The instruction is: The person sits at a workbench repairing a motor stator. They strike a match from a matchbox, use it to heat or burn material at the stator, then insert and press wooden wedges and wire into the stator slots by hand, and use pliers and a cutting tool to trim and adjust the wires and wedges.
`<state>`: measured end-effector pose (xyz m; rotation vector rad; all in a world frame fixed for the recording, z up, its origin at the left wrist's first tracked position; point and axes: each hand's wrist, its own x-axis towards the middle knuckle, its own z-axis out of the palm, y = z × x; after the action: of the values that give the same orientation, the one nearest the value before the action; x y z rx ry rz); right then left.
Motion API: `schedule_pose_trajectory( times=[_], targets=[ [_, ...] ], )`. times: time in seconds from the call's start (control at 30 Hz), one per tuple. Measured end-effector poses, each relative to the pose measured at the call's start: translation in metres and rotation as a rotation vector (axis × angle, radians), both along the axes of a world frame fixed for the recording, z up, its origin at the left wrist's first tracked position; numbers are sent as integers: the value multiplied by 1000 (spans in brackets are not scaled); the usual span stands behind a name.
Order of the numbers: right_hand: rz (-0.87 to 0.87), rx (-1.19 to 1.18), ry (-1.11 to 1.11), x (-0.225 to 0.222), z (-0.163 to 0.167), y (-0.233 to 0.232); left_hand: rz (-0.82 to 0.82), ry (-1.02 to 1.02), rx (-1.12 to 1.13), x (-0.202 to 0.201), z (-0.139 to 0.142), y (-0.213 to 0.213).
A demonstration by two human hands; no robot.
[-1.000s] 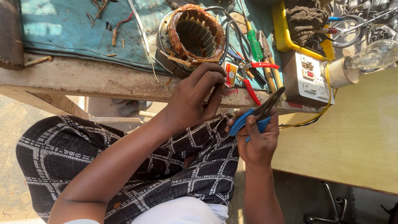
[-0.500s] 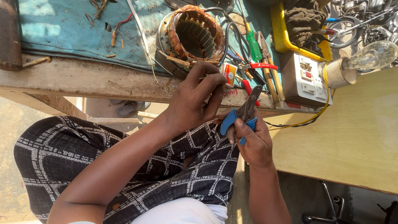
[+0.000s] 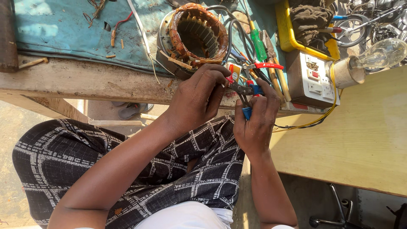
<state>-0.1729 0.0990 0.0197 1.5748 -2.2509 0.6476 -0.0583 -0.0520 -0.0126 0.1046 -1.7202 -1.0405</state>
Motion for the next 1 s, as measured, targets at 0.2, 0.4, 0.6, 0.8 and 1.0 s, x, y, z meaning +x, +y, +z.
schedule_pose_trajectory(
  times=[0.2,0.4,0.6,0.8,1.0],
  targets=[
    [69,-39,122,-2,5,-8,-13,-6,6,-1,-1,0],
    [59,-42,243,-12,9,-11,-2,-21,6,0,1,1],
    [69,-36,325,-25,9,-12,35,-38,12,-1,2,3],
    [121,-5,411,-40,12,-16,45,-48,21,-4,-6,6],
    [161,75,432,-39,13,-17,34,-24,24,-6,-12,7]
  ],
)
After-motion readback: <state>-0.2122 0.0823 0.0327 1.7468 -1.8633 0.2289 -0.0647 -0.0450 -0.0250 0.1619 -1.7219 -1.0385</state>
